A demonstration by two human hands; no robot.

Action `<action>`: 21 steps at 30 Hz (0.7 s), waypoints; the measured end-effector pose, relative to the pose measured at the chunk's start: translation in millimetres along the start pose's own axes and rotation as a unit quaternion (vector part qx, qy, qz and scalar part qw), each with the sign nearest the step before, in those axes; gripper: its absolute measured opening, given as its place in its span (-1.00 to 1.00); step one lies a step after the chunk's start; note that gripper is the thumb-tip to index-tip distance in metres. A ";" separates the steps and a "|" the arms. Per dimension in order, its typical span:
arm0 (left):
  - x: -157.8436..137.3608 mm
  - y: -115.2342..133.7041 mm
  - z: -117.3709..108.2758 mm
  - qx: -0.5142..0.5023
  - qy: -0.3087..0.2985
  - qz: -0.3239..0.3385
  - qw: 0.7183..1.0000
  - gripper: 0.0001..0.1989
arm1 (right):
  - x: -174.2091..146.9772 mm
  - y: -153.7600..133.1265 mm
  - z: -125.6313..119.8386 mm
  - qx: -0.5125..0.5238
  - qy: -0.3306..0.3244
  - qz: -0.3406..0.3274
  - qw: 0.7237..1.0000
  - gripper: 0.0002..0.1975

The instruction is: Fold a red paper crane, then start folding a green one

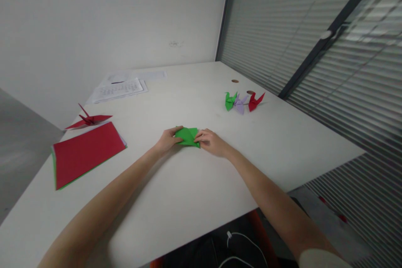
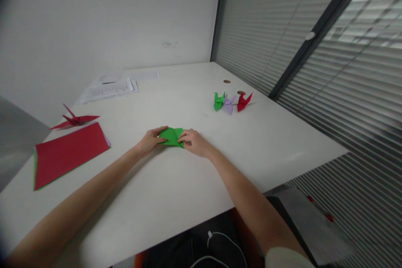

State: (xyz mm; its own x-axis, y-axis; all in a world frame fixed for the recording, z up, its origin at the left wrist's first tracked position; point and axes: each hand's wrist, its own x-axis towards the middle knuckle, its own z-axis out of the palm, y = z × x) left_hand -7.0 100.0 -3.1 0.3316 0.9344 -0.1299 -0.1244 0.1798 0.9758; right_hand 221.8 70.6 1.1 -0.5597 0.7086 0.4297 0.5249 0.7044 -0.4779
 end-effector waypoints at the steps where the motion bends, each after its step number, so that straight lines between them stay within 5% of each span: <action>1: 0.4 1.2 -0.9 -0.025 0.006 -0.015 1.000 -0.38 | -0.4 -1.0 -0.3 -0.001 0.000 -0.006 1.000 -0.73; 9: -1.1 8.6 4.0 -0.111 0.048 -0.079 0.989 -0.52 | 2.4 -0.6 -3.6 -0.073 0.008 -0.044 0.996 -0.81; 14: -1.8 21.0 10.5 0.096 0.127 0.025 0.987 -0.53 | 3.7 -2.1 -4.6 -0.156 0.026 -0.041 0.987 -0.83; 16: -15.4 41.3 18.6 0.255 0.148 0.159 0.942 -0.66 | 3.2 -1.9 -3.4 -0.164 0.010 -0.034 0.986 -0.86; 19: -58.7 82.5 42.0 0.391 0.006 0.347 0.852 -0.80 | 2.9 -2.3 -0.7 -0.150 -0.020 -0.012 0.988 -0.92; 21: -92.6 104.5 60.3 0.457 -0.022 0.427 0.780 -0.80 | 3.8 -4.5 1.5 -0.132 -0.035 0.002 0.991 -0.93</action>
State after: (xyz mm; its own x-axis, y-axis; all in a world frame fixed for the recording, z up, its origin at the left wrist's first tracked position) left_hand 5.7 13.7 121.6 0.5270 0.5783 0.6228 0.3936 -0.8155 0.4242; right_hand 216.4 70.1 3.8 -0.5954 0.7136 0.3692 0.6712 0.6944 -0.2595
